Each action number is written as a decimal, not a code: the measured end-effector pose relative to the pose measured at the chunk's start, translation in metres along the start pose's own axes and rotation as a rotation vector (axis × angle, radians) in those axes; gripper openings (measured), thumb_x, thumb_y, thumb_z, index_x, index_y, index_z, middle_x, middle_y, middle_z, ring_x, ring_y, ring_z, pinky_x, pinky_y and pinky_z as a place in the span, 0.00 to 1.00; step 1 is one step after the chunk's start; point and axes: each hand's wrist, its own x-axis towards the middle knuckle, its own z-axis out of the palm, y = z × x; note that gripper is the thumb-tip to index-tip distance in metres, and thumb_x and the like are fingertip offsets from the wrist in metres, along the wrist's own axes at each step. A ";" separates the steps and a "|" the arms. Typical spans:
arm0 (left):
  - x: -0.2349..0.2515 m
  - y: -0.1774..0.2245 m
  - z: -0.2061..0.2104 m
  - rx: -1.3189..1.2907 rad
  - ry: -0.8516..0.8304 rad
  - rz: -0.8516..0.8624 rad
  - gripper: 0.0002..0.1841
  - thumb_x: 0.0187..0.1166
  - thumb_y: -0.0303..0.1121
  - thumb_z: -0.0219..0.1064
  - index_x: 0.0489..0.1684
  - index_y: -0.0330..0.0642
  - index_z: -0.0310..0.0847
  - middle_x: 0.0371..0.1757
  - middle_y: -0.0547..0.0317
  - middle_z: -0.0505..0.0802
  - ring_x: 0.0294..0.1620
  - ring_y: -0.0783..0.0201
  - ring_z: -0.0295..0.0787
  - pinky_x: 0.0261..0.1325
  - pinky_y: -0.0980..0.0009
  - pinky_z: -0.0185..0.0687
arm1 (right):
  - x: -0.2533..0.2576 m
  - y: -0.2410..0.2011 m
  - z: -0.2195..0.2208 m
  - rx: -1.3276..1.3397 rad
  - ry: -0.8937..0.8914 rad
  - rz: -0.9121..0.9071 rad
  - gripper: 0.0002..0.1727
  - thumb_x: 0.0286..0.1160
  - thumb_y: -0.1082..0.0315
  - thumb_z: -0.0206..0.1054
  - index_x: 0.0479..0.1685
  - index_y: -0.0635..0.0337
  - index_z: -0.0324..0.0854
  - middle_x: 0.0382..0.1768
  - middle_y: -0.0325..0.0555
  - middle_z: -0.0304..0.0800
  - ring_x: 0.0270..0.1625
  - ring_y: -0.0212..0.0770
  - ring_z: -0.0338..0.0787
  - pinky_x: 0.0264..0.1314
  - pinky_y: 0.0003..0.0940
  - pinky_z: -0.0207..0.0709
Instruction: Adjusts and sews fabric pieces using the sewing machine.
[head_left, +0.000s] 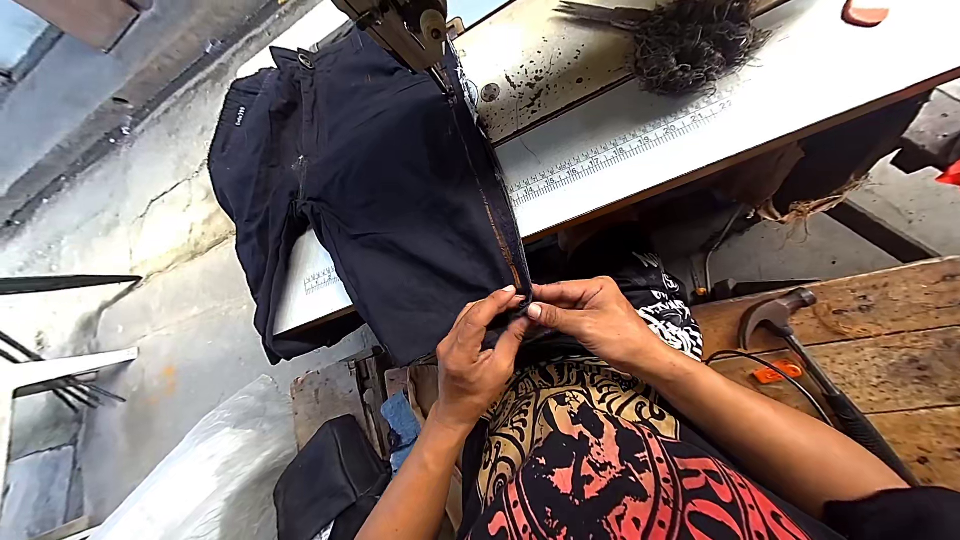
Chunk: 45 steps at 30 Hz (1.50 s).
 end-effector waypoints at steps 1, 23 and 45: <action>0.001 0.002 0.000 -0.029 0.029 -0.035 0.19 0.73 0.26 0.78 0.61 0.40 0.84 0.50 0.61 0.97 0.55 0.70 0.95 0.63 0.71 0.91 | 0.001 0.000 0.001 0.001 0.004 0.003 0.13 0.75 0.73 0.74 0.55 0.67 0.92 0.41 0.44 0.99 0.45 0.31 0.97 0.58 0.27 0.90; 0.016 0.013 -0.016 -0.503 0.140 -0.558 0.10 0.72 0.19 0.70 0.45 0.37 0.95 0.39 0.59 0.98 0.39 0.71 0.95 0.51 0.73 0.91 | 0.013 0.000 0.017 0.030 0.080 0.037 0.03 0.72 0.71 0.77 0.36 0.61 0.92 0.29 0.40 0.93 0.35 0.30 0.92 0.46 0.25 0.87; 0.022 0.022 -0.016 0.522 -0.230 0.468 0.07 0.81 0.24 0.68 0.50 0.35 0.89 0.45 0.49 0.98 0.51 0.59 0.96 0.65 0.67 0.86 | -0.008 -0.010 0.002 -0.134 0.116 -0.016 0.05 0.74 0.72 0.73 0.42 0.61 0.93 0.32 0.37 0.96 0.36 0.24 0.92 0.44 0.19 0.86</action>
